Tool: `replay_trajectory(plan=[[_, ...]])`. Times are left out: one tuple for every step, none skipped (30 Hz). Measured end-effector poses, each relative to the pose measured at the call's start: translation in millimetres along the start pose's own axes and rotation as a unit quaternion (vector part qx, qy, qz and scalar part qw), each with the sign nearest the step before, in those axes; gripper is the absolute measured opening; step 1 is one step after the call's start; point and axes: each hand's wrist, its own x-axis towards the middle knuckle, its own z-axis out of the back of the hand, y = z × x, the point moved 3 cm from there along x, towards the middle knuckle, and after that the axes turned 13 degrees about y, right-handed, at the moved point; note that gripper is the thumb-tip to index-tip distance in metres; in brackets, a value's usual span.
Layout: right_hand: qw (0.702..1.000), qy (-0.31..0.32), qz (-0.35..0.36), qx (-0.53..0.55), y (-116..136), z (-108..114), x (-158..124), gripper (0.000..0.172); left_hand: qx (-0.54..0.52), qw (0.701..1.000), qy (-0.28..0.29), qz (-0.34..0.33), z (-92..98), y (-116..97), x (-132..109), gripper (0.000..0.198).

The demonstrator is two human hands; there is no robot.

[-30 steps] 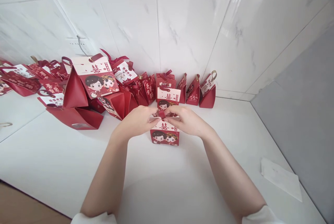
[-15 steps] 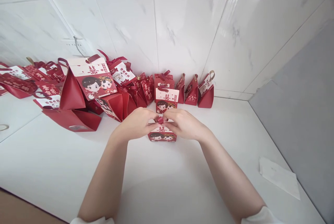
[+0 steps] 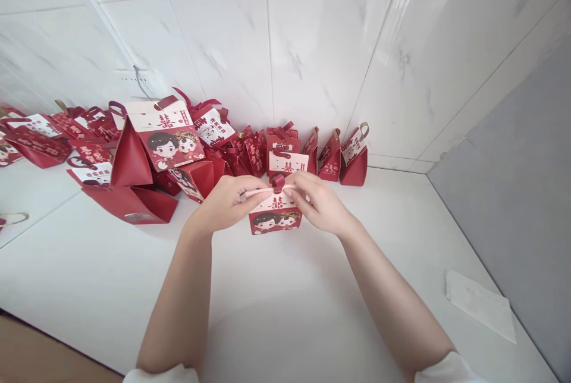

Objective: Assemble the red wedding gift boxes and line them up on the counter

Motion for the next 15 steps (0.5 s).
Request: replay_trajectory(plan=[[1.000, -0.017, -0.011, -0.016, -1, 1, 0, 0.015, -0.003, 1.000, -0.003, 0.008, 0.2, 3, 0, 0.028], [0.999, -0.024, -0.020, -0.035, -2, 2, 0, 0.014, 0.001, 1.000, 0.003, 0.021, 0.0, 7, 1, 0.027], [0.998, -0.024, -0.028, -0.052, -2, 2, 0, 0.014, 0.010, 0.999, 0.013, 0.038, -0.4, 12, 2, 0.026], [0.997, -0.019, -0.035, -0.062, -3, 2, -1, 0.014, 0.022, 0.998, 0.024, 0.056, -0.7, 18, 2, 0.025], [0.997, -0.012, -0.042, -0.063, -4, 3, -1, 0.014, 0.033, 0.996, 0.033, 0.072, -0.6, 23, 2, 0.023], [0.997, -0.005, -0.049, -0.058, -6, 2, -2, 0.015, 0.038, 0.995, 0.039, 0.083, -0.2, 29, 2, 0.023], [0.997, 0.002, -0.058, -0.048, -8, 2, -3, 0.015, 0.036, 0.995, 0.041, 0.087, 0.4, 33, 2, 0.023], [0.997, 0.013, -0.069, -0.034, -10, 1, -4, 0.016, 0.031, 0.995, 0.045, 0.087, 0.7, 37, 1, 0.022], [0.996, 0.028, -0.082, -0.019, -13, 0, -5, 0.019, 0.023, 0.995, 0.053, 0.084, 0.8, 40, 1, 0.022], [0.994, 0.050, -0.097, -0.005, -16, -2, -6, 0.023, 0.017, 0.995, 0.062, 0.080, 0.6, 44, 1, 0.020], [0.991, 0.073, -0.115, 0.004, -20, -5, -7, 0.023, 0.015, 0.994, 0.069, 0.080, 0.5, 48, 1, 0.018], [0.987, 0.093, -0.131, 0.008, -24, -7, -7, 0.021, 0.013, 0.994, 0.076, 0.082, 0.5, 52, 1, 0.017], [0.984, 0.107, -0.145, 0.007, -29, -10, -8, 0.018, 0.010, 0.993, 0.081, 0.085, 0.6, 57, 1, 0.019], [0.981, 0.115, -0.154, 0.005, -33, -12, -8, 0.016, 0.003, 0.992, 0.087, 0.088, 0.7, 62, 1, 0.022], [0.981, 0.116, -0.158, 0.008, -38, -15, -7, 0.015, -0.010, 0.992, 0.091, 0.091, 0.6, 68, 1, 0.025]])
